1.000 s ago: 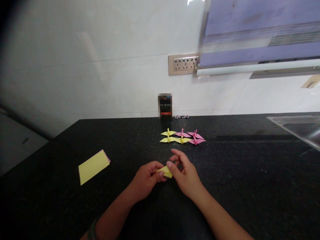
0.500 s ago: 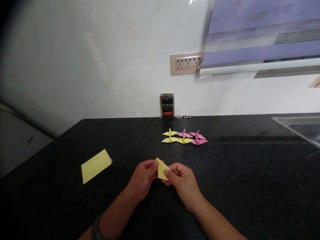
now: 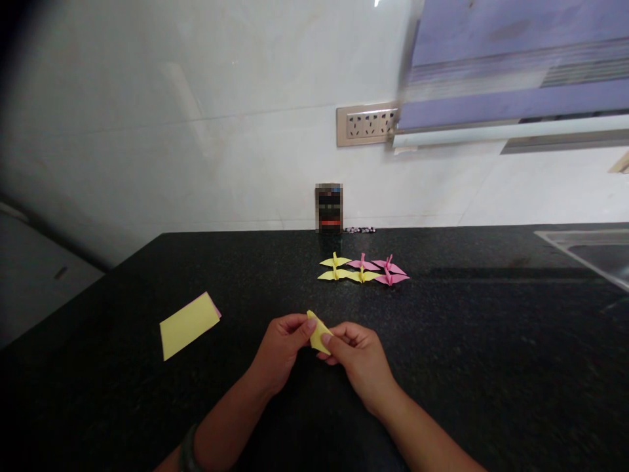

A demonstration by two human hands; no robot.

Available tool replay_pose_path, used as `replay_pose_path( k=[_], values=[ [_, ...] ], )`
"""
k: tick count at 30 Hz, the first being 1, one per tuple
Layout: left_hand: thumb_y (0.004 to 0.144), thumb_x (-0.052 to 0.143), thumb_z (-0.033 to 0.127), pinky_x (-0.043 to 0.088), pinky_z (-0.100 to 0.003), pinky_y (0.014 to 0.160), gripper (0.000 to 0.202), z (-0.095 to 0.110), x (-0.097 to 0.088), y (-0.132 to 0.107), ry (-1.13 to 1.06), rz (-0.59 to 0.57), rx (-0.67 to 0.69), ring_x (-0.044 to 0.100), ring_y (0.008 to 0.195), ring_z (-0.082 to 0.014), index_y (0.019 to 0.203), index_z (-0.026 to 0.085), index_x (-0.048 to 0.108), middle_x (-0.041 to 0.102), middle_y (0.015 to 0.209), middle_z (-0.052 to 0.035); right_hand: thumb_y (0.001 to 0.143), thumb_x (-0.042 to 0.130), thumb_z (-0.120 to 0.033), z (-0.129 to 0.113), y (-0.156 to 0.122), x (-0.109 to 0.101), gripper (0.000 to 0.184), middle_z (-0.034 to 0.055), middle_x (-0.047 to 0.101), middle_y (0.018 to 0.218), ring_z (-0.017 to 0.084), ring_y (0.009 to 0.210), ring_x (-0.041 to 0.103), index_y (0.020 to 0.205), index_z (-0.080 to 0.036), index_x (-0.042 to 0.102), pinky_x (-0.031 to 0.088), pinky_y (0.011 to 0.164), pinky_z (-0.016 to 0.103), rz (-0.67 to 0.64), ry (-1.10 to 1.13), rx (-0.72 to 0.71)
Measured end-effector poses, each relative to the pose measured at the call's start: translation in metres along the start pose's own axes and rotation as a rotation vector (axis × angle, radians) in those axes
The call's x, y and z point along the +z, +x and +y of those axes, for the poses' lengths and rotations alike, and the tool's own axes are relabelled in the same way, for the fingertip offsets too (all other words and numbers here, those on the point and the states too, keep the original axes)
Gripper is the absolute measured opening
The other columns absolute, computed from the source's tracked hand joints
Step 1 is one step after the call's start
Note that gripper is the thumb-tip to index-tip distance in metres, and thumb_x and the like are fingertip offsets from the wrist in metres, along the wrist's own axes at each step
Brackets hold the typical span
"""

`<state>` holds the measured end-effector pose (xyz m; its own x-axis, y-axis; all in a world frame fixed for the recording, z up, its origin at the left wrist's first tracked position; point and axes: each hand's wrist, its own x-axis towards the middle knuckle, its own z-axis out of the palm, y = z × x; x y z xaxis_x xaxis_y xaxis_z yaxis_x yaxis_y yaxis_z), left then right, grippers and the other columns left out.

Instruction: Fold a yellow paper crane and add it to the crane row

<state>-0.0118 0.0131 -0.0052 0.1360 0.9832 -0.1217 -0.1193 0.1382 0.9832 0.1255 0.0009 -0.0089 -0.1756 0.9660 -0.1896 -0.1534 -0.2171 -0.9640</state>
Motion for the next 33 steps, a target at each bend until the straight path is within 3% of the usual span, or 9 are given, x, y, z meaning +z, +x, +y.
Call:
replay_pose_path(
  k=[11,27,33],
  values=[
    [0.073,0.053,0.039,0.034,-0.021,0.05,0.029,-0.0004,0.0023,-0.0017,0.226,0.072,0.085,0.045,0.052,-0.0101,0.066,0.012,0.061,0.054,0.056,0.0011,0.072,0.058,-0.029,-0.0023,-0.0005,0.0015,0.018,0.0011,0.062,0.057,0.008,0.05,0.052,0.062,-0.013,0.057,0.039,0.05,0.019,-0.076,-0.011,0.034],
    [0.072,0.052,0.042,0.033,-0.021,0.048,0.031,-0.003,0.0005,-0.0011,0.315,0.069,0.091,0.045,0.051,-0.0117,0.064,0.013,0.062,0.054,0.055,0.0001,0.07,0.059,-0.035,-0.0049,0.0001,-0.0025,0.022,-0.0012,0.058,0.053,0.008,0.047,0.052,0.066,-0.014,0.058,0.039,0.047,0.019,-0.148,-0.152,0.034],
    [0.071,0.054,0.038,0.033,-0.021,0.051,0.028,0.0041,0.0034,-0.0038,0.393,0.049,0.172,0.044,0.052,-0.0111,0.058,0.015,0.062,0.05,0.052,0.0012,0.07,0.059,-0.033,-0.0001,0.0023,-0.0062,0.02,-0.0026,0.055,0.049,0.007,0.043,0.047,0.063,-0.014,0.058,0.035,0.043,0.018,-0.181,-0.248,-0.011]
  ],
)
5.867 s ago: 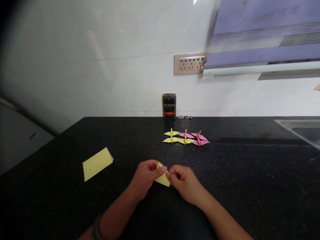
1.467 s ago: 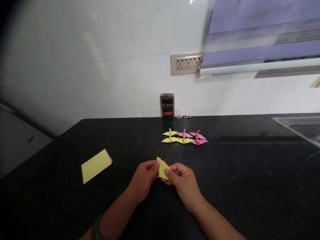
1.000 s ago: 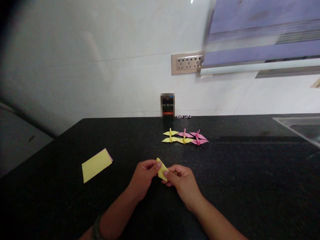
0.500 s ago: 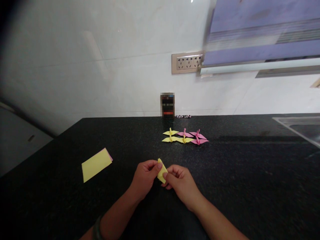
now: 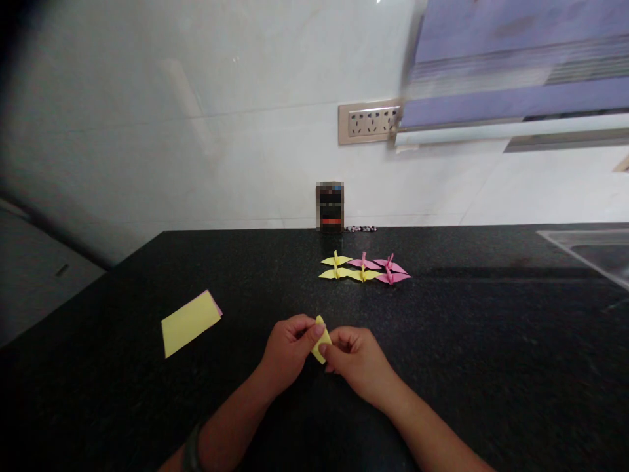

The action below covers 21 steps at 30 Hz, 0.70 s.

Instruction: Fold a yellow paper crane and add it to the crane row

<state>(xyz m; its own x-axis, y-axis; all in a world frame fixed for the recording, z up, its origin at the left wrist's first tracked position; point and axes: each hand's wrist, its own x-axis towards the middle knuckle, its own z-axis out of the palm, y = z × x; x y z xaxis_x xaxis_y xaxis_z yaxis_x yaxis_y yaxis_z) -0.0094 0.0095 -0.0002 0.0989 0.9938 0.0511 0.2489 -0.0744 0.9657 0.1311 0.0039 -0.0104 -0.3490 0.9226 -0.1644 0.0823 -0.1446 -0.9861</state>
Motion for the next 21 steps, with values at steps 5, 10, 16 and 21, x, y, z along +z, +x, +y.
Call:
replay_pose_path(
  k=[5,10,16,21],
  values=[
    [0.077,0.046,0.041,0.032,-0.021,0.049,0.034,-0.002,0.0003,-0.0002,-0.124,-0.036,-0.045,0.044,0.052,-0.0106,0.062,0.014,0.062,0.05,0.053,0.001,0.07,0.059,-0.034,-0.0021,-0.0002,-0.0029,0.02,-0.003,0.054,0.048,0.008,0.043,0.047,0.063,-0.015,0.058,0.036,0.044,0.019,0.032,-0.009,-0.022],
    [0.07,0.058,0.032,0.041,-0.022,0.06,0.022,-0.0001,0.0025,-0.001,-0.253,-0.059,-0.058,0.053,0.064,-0.0137,0.082,0.013,0.063,0.061,0.07,-0.0035,0.071,0.058,-0.039,-0.0036,0.001,-0.0073,0.025,-0.0011,0.055,0.051,0.008,0.045,0.048,0.067,-0.014,0.059,0.038,0.046,0.02,0.161,0.132,-0.035],
    [0.065,0.062,0.023,0.043,-0.023,0.058,0.019,0.0033,0.0056,-0.0026,-0.239,-0.042,-0.056,0.055,0.063,-0.0137,0.081,0.013,0.063,0.062,0.071,-0.0043,0.069,0.061,-0.039,0.0011,0.0022,-0.0064,0.025,-0.0005,0.056,0.052,0.008,0.046,0.049,0.066,-0.014,0.059,0.038,0.047,0.02,0.194,0.247,-0.038],
    [0.071,0.057,0.027,0.044,-0.025,0.063,0.02,0.0005,0.0052,-0.0042,-0.191,-0.032,-0.033,0.057,0.07,-0.0168,0.084,0.013,0.064,0.064,0.079,-0.007,0.067,0.062,-0.039,0.0006,0.0022,-0.0048,0.026,-0.0001,0.056,0.051,0.009,0.045,0.049,0.065,-0.014,0.058,0.039,0.047,0.021,0.209,0.27,-0.021]
  ],
)
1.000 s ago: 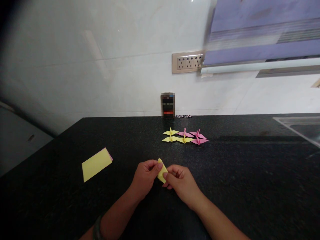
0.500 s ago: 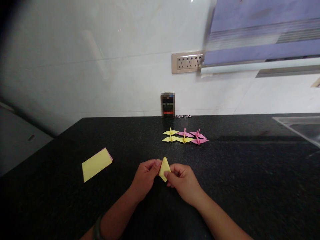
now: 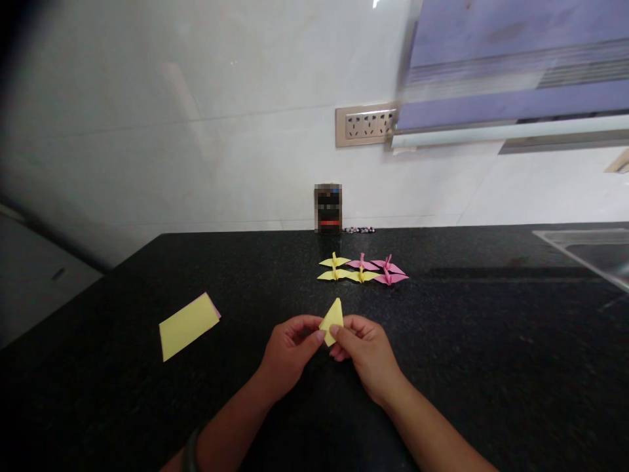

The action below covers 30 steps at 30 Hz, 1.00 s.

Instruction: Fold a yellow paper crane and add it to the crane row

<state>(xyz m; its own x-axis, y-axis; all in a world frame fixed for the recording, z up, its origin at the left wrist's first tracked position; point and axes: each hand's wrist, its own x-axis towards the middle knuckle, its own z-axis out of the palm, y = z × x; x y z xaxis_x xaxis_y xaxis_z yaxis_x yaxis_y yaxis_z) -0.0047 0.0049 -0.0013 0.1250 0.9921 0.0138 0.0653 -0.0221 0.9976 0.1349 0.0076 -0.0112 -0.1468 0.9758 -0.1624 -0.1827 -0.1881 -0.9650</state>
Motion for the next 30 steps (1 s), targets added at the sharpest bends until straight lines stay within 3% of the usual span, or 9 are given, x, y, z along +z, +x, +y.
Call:
replay_pose_path(
  k=[7,10,14,20,23,30],
  values=[
    [0.074,0.053,0.029,0.037,-0.021,0.054,0.019,0.0,-0.002,-0.002,0.128,0.048,0.085,0.048,0.058,-0.0117,0.065,0.014,0.062,0.055,0.063,-0.0012,0.069,0.061,-0.036,0.003,0.0,0.0,0.023,-0.0026,0.055,0.049,0.007,0.044,0.047,0.063,-0.015,0.057,0.035,0.047,0.019,0.002,-0.028,-0.033],
    [0.073,0.056,0.029,0.039,-0.023,0.058,0.018,0.0,-0.002,-0.001,0.081,0.024,0.065,0.049,0.063,-0.013,0.07,0.014,0.064,0.057,0.067,-0.0027,0.069,0.061,-0.037,0.003,0.0,-0.001,0.023,-0.0023,0.055,0.048,0.008,0.044,0.047,0.064,-0.015,0.058,0.034,0.046,0.02,0.016,-0.034,-0.032],
    [0.071,0.058,0.035,0.043,-0.026,0.063,0.027,0.0,-0.001,0.001,-0.2,-0.003,-0.091,0.052,0.064,-0.0137,0.084,0.013,0.064,0.059,0.069,-0.004,0.069,0.061,-0.037,0.0,0.0,0.0,0.023,-0.0009,0.056,0.05,0.008,0.044,0.047,0.065,-0.014,0.058,0.035,0.047,0.02,0.016,-0.028,-0.024],
    [0.069,0.059,0.041,0.043,-0.023,0.054,0.03,0.001,0.001,0.003,-0.515,-0.018,-0.328,0.05,0.055,-0.0091,0.07,0.011,0.062,0.055,0.061,-0.0016,0.07,0.06,-0.034,-0.004,-0.002,0.001,0.021,-0.0021,0.055,0.053,0.007,0.044,0.044,0.063,-0.015,0.059,0.034,0.045,0.02,-0.047,-0.088,-0.032],
    [0.066,0.064,0.035,0.043,-0.022,0.054,0.026,0.001,0.0,0.002,-0.504,-0.056,-0.348,0.051,0.055,-0.0083,0.074,0.011,0.063,0.058,0.063,-0.0024,0.07,0.06,-0.032,-0.005,-0.002,0.0,0.018,-0.0021,0.056,0.054,0.008,0.045,0.044,0.062,-0.016,0.059,0.035,0.046,0.02,-0.066,-0.147,-0.041],
    [0.065,0.065,0.032,0.04,-0.021,0.05,0.026,0.004,-0.002,0.002,-0.296,-0.036,-0.245,0.05,0.049,-0.0085,0.079,0.01,0.066,0.059,0.057,-0.0024,0.071,0.058,-0.03,-0.008,-0.002,-0.001,0.017,-0.0021,0.055,0.054,0.008,0.046,0.044,0.062,-0.016,0.058,0.036,0.046,0.02,-0.095,-0.239,-0.069]
  ],
)
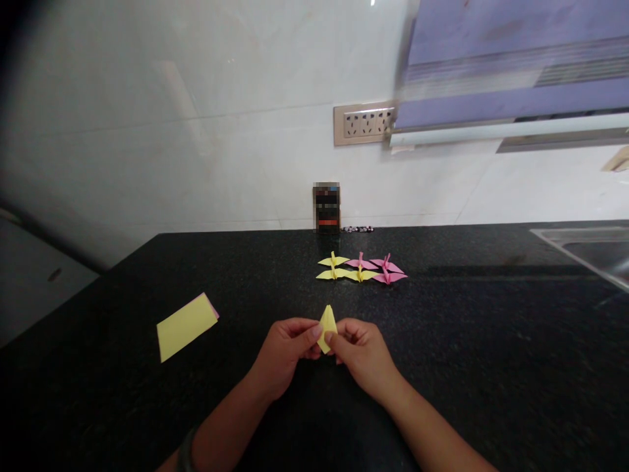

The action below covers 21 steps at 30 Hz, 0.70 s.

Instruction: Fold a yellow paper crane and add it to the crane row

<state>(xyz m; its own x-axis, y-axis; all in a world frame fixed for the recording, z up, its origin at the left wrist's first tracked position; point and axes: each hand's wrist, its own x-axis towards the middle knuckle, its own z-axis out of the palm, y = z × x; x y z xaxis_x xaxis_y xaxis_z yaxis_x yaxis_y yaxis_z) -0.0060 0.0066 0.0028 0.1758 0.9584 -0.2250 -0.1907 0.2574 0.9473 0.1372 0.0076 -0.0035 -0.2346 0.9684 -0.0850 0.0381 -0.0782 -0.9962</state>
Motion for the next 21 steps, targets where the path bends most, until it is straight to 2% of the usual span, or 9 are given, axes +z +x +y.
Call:
replay_pose_path(
  k=[4,9,21],
  values=[
    [0.067,0.062,0.033,0.038,-0.021,0.048,0.026,0.0038,-0.0004,0.0006,0.133,0.028,0.07,0.048,0.047,-0.0094,0.078,0.01,0.067,0.057,0.052,-0.0013,0.074,0.054,-0.032,-0.0027,-0.0001,-0.0025,0.021,-0.0011,0.055,0.056,0.008,0.046,0.044,0.064,-0.015,0.06,0.034,0.046,0.02,-0.06,-0.038,-0.009],
    [0.07,0.059,0.033,0.037,-0.021,0.048,0.026,0.0012,-0.0029,0.0018,0.216,0.029,0.122,0.047,0.048,-0.0098,0.078,0.01,0.067,0.056,0.051,-0.001,0.082,0.04,-0.035,-0.0024,0.002,-0.0076,0.034,-0.0023,0.05,0.047,0.008,0.044,0.043,0.062,-0.015,0.057,0.034,0.046,0.021,-0.109,-0.078,-0.002],
    [0.067,0.062,0.027,0.039,-0.021,0.049,0.023,0.0016,-0.0006,0.0013,0.221,0.028,0.098,0.05,0.048,-0.0104,0.078,0.009,0.068,0.059,0.052,-0.0019,0.082,0.041,-0.033,-0.0029,0.0001,-0.0097,0.034,-0.003,0.045,0.046,0.008,0.043,0.04,0.056,-0.015,0.054,0.029,0.044,0.02,-0.078,-0.256,-0.067]
  ],
)
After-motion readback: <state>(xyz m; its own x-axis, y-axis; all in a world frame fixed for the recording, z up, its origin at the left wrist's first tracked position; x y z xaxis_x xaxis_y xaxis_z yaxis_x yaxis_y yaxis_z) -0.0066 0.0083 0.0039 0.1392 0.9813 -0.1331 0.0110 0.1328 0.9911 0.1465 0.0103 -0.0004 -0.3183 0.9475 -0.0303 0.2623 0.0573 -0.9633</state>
